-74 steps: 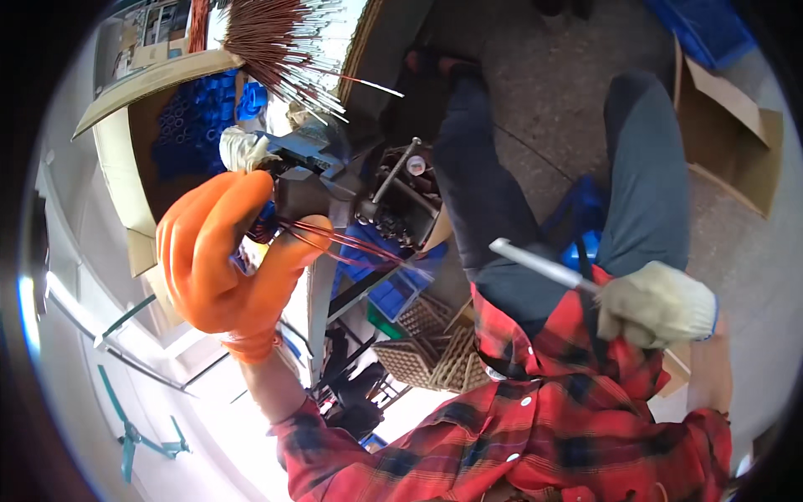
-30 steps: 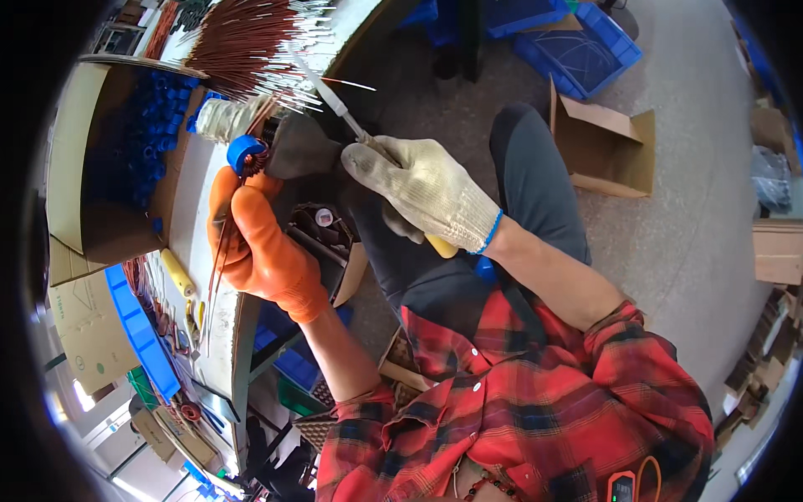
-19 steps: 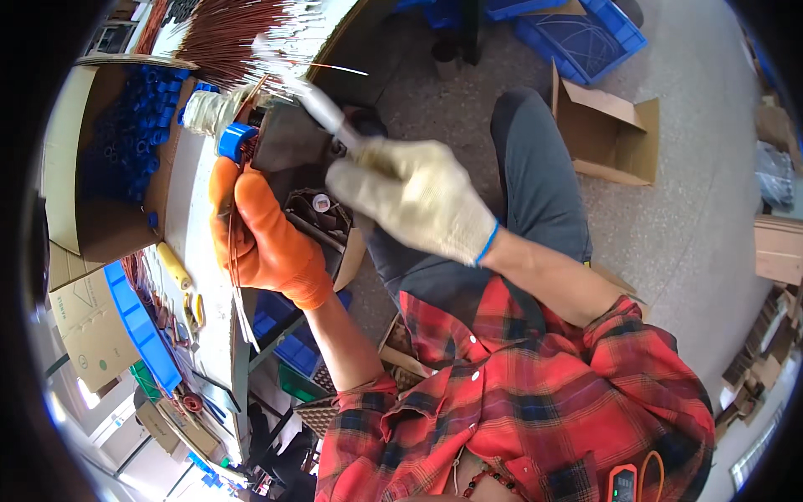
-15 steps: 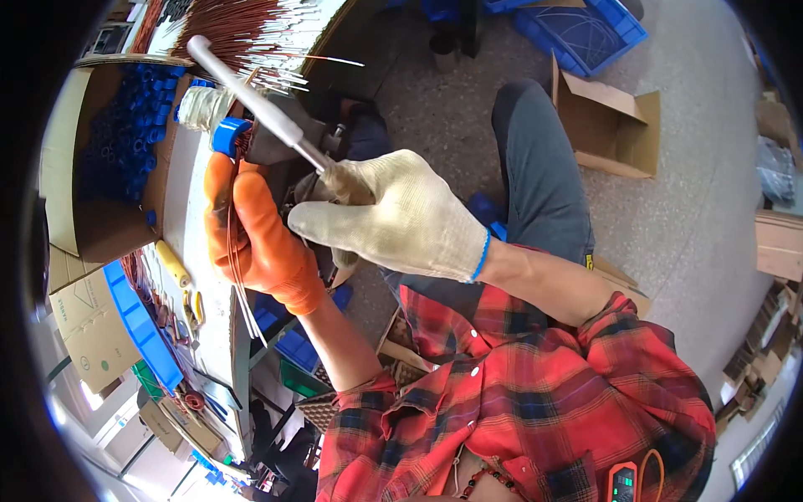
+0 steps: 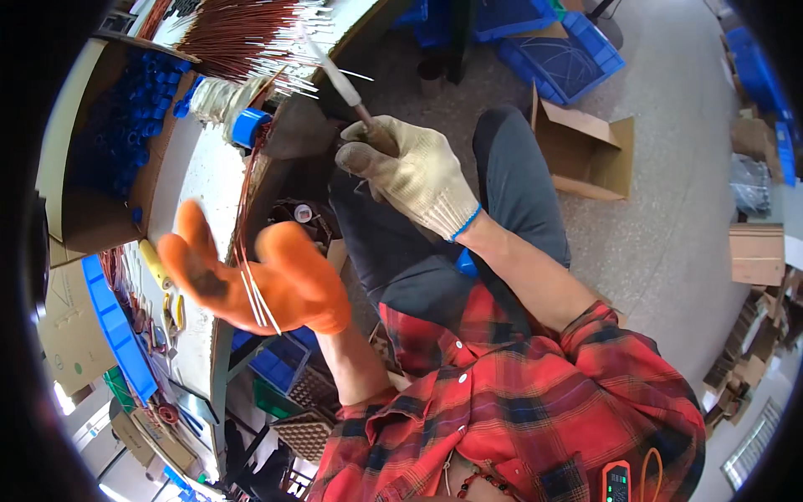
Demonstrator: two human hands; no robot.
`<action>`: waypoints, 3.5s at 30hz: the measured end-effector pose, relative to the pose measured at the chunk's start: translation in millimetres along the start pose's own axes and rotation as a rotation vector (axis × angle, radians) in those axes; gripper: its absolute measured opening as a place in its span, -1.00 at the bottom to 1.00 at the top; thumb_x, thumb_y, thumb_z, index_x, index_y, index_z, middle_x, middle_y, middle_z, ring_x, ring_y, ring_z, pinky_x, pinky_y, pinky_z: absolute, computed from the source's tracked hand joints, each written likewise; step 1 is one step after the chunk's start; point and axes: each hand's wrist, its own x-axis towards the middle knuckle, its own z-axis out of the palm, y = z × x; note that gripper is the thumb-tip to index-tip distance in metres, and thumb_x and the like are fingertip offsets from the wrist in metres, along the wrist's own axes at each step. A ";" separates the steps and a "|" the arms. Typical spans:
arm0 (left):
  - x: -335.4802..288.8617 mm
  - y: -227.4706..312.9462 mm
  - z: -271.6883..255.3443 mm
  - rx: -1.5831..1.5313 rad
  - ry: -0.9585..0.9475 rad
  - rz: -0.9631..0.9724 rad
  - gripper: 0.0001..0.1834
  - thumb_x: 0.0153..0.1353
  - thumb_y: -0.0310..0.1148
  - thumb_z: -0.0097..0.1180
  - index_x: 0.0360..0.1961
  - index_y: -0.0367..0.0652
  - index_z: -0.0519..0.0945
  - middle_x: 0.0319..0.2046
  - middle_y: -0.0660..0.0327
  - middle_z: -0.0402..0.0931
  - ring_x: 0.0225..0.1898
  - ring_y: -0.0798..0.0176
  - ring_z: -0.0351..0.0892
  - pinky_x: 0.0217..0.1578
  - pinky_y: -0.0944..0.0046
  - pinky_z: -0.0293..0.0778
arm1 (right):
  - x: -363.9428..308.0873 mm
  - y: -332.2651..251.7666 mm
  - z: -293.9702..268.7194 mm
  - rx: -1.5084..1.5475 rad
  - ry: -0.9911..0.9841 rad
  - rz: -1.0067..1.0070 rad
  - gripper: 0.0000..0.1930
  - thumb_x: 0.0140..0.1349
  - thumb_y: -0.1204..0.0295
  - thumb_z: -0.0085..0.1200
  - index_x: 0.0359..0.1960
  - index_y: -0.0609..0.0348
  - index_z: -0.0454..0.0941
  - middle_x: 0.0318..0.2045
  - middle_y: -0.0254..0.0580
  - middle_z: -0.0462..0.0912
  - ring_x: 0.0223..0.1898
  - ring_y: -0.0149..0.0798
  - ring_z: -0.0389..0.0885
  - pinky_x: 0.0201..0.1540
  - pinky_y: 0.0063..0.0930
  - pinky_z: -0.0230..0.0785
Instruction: The recorder is assembling electrical wires by attaching blue connectors to red wire strands on a workbench.
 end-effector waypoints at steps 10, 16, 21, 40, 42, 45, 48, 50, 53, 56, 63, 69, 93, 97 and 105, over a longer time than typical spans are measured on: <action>142.5 -23.4 52.3 -0.799 -0.090 -0.325 -0.57 0.67 -0.18 0.20 -0.20 -0.37 0.83 -0.55 0.29 0.64 -0.54 0.48 0.52 -0.44 0.40 0.36 | -82.8 -97.1 -26.8 -1.339 0.095 -0.322 -0.74 0.60 0.18 0.28 -0.06 0.13 0.77 -0.47 -0.14 0.75 -0.43 -0.10 0.82 -0.32 -0.28 0.63; 136.5 -36.4 84.8 -0.887 -0.249 -0.407 -0.57 0.66 -0.18 0.24 -0.23 -0.35 0.84 -0.62 0.37 0.56 -0.58 0.54 0.46 -0.47 0.44 0.30 | -51.3 -111.7 25.9 -1.766 0.157 -0.505 -0.76 0.42 0.26 0.46 -0.07 0.14 0.77 -0.38 -0.02 0.82 -0.33 0.07 0.87 -0.31 -0.16 0.66; 147.6 -20.0 79.6 -0.507 0.003 -0.460 -0.62 0.56 -0.19 0.33 -0.31 -0.31 0.82 -0.59 0.30 0.60 -0.55 0.48 0.53 -0.46 0.41 0.34 | -47.9 -110.5 14.6 -1.495 0.073 -0.458 -0.77 0.49 0.27 0.39 -0.09 0.18 0.75 -0.40 0.00 0.81 -0.39 0.07 0.85 -0.32 -0.18 0.64; 58.8 -53.4 37.6 -0.294 0.087 -0.310 -0.34 0.76 0.04 -0.02 0.10 -0.48 0.78 -0.15 0.02 0.84 -0.12 0.21 0.78 0.09 0.23 0.61 | -75.0 -111.1 -29.1 -1.204 -0.029 -0.074 -0.75 0.51 0.22 0.35 -0.11 0.18 0.79 -0.43 0.16 0.71 -0.37 0.21 0.78 -0.29 -0.11 0.59; 69.2 -46.7 39.7 -0.450 0.046 -0.297 -0.48 0.68 -0.09 0.18 0.17 -0.45 0.77 -0.02 0.07 0.83 -0.06 0.26 0.75 0.10 0.27 0.59 | -71.3 -113.5 -28.6 -1.243 -0.044 -0.094 -0.74 0.51 0.20 0.36 -0.11 0.16 0.80 -0.42 0.16 0.72 -0.35 0.21 0.78 -0.29 -0.11 0.59; 97.6 -57.0 43.4 -0.582 -0.212 -0.302 -0.61 0.60 -0.26 0.31 0.19 -0.41 0.79 0.06 0.11 0.83 0.08 0.29 0.74 0.25 0.31 0.51 | -62.3 -116.3 -13.9 -1.376 -0.036 -0.232 -0.73 0.53 0.15 0.34 -0.12 0.11 0.80 -0.45 0.10 0.73 -0.42 0.17 0.79 -0.36 -0.10 0.58; 112.0 -72.5 56.5 -0.862 -0.372 -0.429 -0.64 0.63 -0.28 0.28 0.21 -0.36 0.80 0.13 0.10 0.83 0.19 0.31 0.72 0.36 0.27 0.47 | -39.3 -109.7 25.7 -1.576 0.075 -0.659 -0.68 0.55 0.09 0.34 -0.17 0.09 0.78 -0.54 0.02 0.71 -0.55 0.08 0.77 -0.50 -0.12 0.56; 108.6 -58.8 45.9 -0.989 -0.425 -0.427 -0.62 0.65 -0.25 0.25 0.21 -0.35 0.80 0.12 0.14 0.84 0.16 0.35 0.71 0.34 0.27 0.46 | -50.7 -113.3 18.1 -1.514 0.055 -0.473 -0.74 0.55 0.17 0.34 -0.09 0.12 0.77 -0.46 0.05 0.75 -0.43 0.15 0.80 -0.37 -0.11 0.62; 104.3 -70.4 60.4 -0.840 -0.416 -0.406 -0.63 0.65 -0.25 0.23 0.20 -0.35 0.81 0.11 0.16 0.84 0.12 0.38 0.70 0.30 0.29 0.47 | -46.6 -112.6 3.6 -1.390 0.040 -0.356 -0.74 0.56 0.23 0.33 -0.02 0.19 0.75 -0.37 0.09 0.80 -0.32 0.22 0.82 -0.25 -0.12 0.66; 92.2 -76.8 54.3 -0.711 -0.319 -0.384 -0.50 0.71 -0.14 0.10 0.28 -0.41 0.74 0.19 0.06 0.79 0.25 0.25 0.70 0.38 0.22 0.46 | -58.4 -99.0 1.8 -1.114 -0.194 -0.120 -0.75 0.59 0.22 0.20 -0.15 0.13 0.74 -0.54 -0.10 0.69 -0.52 -0.01 0.74 -0.43 -0.15 0.55; 111.8 -58.5 52.4 -0.860 -0.422 -0.400 -0.55 0.66 -0.22 0.17 0.30 -0.40 0.72 0.18 0.06 0.79 0.26 0.21 0.68 0.42 0.19 0.43 | -146.2 -108.9 -77.3 -1.057 -0.019 0.264 -0.76 0.55 0.25 0.20 -0.19 0.11 0.78 -0.56 -0.18 0.68 -0.58 -0.14 0.68 -0.39 -0.27 0.55; 99.5 -57.4 55.1 -0.618 -0.399 -0.611 -0.58 0.67 -0.23 0.13 0.29 -0.33 0.75 0.21 0.10 0.78 0.29 0.21 0.68 0.45 0.19 0.42 | -61.1 -98.0 -23.7 -1.001 -0.174 -0.058 -0.77 0.54 0.27 0.25 0.01 0.15 0.74 -0.43 -0.15 0.68 -0.44 -0.13 0.68 -0.31 -0.25 0.54; 44.7 -36.7 -31.8 -0.220 -0.427 -0.199 -0.68 0.50 -0.35 0.32 0.14 -0.34 0.74 0.13 -0.09 0.76 0.20 -0.23 0.73 0.35 -0.12 0.53 | 47.6 -141.8 4.6 -1.469 -0.483 -1.750 -0.66 0.26 0.07 0.44 0.00 -0.18 0.73 -0.31 -0.57 0.73 -0.60 -0.43 0.58 -0.54 -0.31 0.44; 45.3 -23.2 -28.5 -0.262 -0.222 -0.422 -0.47 0.44 -0.21 0.38 0.25 -0.44 0.70 0.21 -0.14 0.73 0.25 -0.13 0.71 0.39 -0.04 0.50 | 50.7 -158.9 59.6 -1.158 -0.333 -1.190 -0.77 0.36 0.21 0.40 -0.16 0.09 0.82 -0.30 -0.08 0.83 -0.28 0.08 0.84 -0.19 -0.13 0.68; 170.6 -19.3 26.3 -0.017 -0.317 0.574 -0.55 0.28 -0.25 0.57 0.13 -0.21 0.78 0.10 0.09 0.80 0.23 -0.08 0.75 0.35 -0.08 0.55 | -33.8 -118.4 -37.8 -0.862 -0.095 -0.225 -0.69 0.64 0.19 0.19 -0.06 0.23 0.75 -0.40 -0.06 0.76 -0.37 -0.08 0.80 -0.26 -0.25 0.61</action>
